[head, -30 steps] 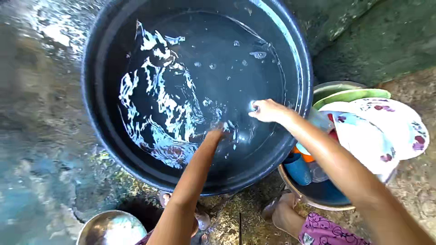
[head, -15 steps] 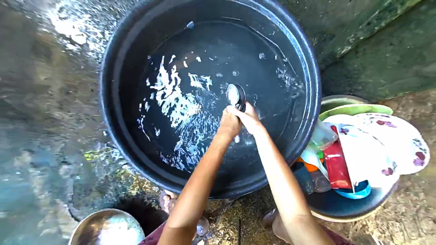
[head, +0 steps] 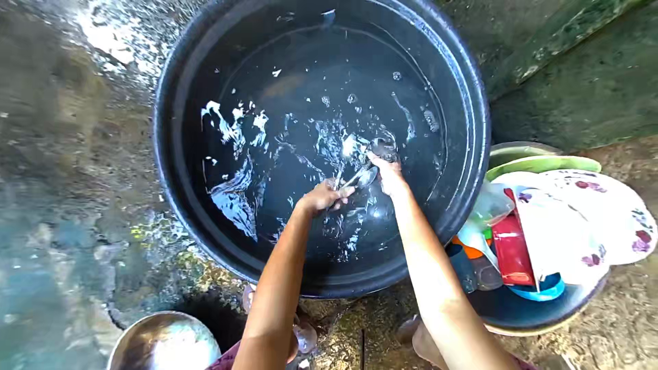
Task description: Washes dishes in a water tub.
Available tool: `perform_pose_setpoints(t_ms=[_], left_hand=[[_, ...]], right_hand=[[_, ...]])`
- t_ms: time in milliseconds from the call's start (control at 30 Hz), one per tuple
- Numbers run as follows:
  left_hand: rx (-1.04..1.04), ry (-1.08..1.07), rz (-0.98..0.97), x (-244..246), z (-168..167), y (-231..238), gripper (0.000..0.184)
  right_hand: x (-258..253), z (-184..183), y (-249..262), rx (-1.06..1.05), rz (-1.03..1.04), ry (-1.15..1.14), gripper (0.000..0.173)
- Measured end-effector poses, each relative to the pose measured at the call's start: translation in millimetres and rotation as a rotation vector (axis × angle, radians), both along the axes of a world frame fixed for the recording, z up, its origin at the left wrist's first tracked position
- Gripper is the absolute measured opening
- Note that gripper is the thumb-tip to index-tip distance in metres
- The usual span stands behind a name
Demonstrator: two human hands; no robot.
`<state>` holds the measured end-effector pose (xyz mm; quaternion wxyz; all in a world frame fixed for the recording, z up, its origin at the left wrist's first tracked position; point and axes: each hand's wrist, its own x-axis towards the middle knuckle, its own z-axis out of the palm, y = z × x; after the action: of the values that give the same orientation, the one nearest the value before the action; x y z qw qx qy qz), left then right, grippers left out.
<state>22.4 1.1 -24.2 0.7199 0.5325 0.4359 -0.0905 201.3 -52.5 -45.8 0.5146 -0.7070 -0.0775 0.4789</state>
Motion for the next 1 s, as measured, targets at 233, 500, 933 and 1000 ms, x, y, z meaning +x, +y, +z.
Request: perform_pose_setpoints(t_ms=[233, 500, 933, 1000], left_hand=[[0.126, 0.106, -0.144, -7.8, -25.3, -7.7, 0.041], [0.418, 0.365, -0.397, -11.6, 27.6, -25.3, 0.04], [0.202, 0.261, -0.196, -15.6, 27.1, -44.7, 0.041], [0.087, 0.271, -0.231, -17.3, 18.8, -49.3, 0.043]], right_hand=[[24.0, -11.6, -4.3, 0.337, -0.221, -0.112, 0.024], [50.7, 25.5, -15.9, -0.055, 0.378, -0.243, 0.039], [-45.2, -4.9, 2.2, 0.057, -0.179, -0.056, 0.038], [-34.5, -17.9, 0.1, 0.091, -0.087, -0.18, 0.037]])
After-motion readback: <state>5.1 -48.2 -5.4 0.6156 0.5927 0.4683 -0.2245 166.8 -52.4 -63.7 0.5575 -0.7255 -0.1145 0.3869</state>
